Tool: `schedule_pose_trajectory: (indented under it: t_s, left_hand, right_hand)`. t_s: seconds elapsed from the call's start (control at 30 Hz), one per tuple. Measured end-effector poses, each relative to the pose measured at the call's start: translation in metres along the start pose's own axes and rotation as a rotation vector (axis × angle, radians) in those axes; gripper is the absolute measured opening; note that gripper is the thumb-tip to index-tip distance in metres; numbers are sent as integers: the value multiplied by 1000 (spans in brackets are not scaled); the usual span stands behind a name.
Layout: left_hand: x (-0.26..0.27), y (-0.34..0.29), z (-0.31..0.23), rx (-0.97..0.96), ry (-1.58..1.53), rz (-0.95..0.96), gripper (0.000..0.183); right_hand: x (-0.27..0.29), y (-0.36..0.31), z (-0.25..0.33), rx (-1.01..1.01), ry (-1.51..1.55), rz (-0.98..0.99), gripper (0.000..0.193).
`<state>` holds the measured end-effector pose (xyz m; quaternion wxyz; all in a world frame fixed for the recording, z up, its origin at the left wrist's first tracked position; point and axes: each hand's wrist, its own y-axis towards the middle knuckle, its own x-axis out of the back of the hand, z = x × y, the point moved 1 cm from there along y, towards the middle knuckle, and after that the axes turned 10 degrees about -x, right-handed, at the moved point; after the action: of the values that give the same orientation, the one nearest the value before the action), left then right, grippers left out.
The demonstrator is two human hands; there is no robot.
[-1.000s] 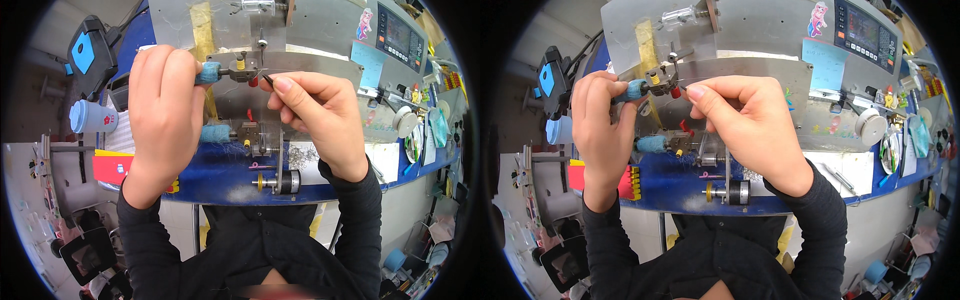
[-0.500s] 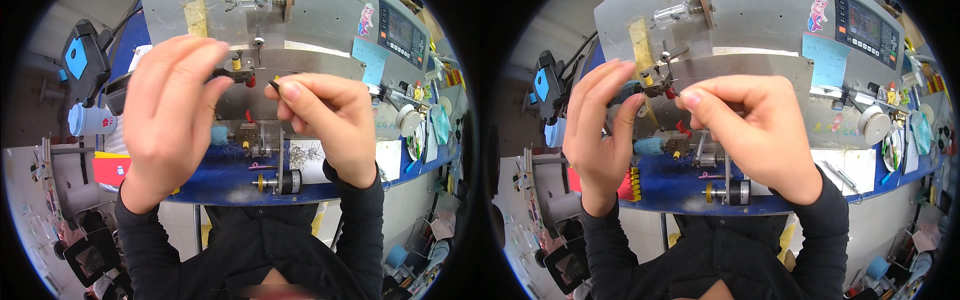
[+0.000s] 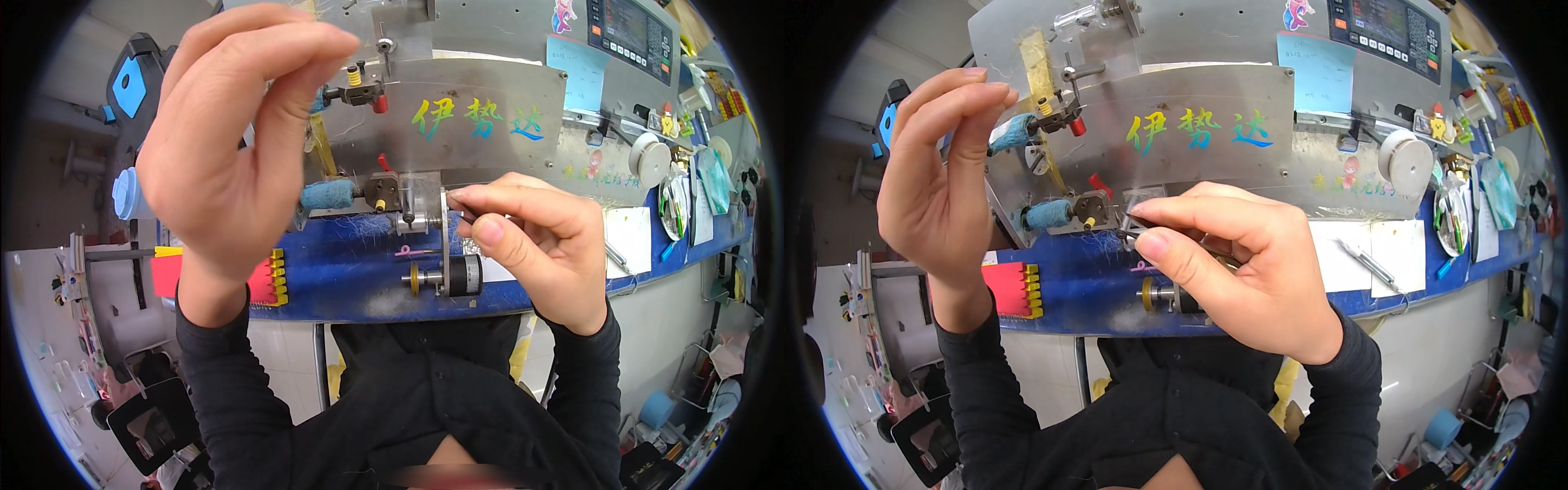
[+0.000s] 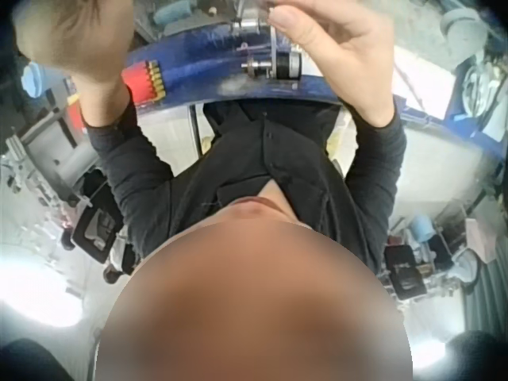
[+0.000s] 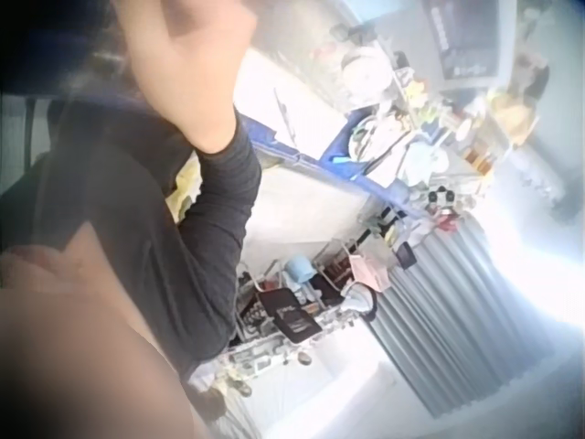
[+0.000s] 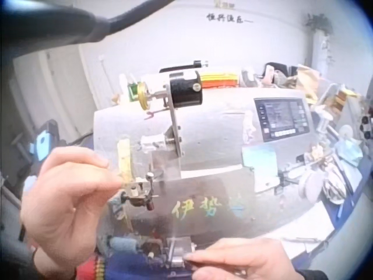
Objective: The person assembles small electronic components using a soldering iron, tweezers, and a utility knife. They repeatedly solder wires to a small circuit, trim excess wire, and inspect the connections. The person handles multiple components one at a time and uses tools to manipulate and cut the parts.
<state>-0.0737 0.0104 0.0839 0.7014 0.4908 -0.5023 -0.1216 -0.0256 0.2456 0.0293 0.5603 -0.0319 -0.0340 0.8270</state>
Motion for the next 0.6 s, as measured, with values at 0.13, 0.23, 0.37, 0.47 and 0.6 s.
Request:
schedule_pose_trajectory:
  t_s: [0.13, 0.23, 0.37, 0.47, 0.6]
  left_hand:
    - [2, -8, 7, -72, 146, 154, 19]
    - [-5, -11, 9, -88, 115, 145, 20]
    - [-14, -5, 12, -187, 86, 100, 13]
    - [-20, -2, 9, -179, 28, 56, 12]
    - [-26, -6, 6, -167, 33, 29, 16]
  right_hand:
    - [-2, -4, -6, -9, 27, 34, 26]
    - [-6, -3, -10, -18, 43, 68, 25]
    - [-8, -5, -13, -33, 25, 92, 24]
    - [-7, -8, -16, -33, 28, 86, 25]
    - [-6, -11, -24, -59, 49, 54, 25]
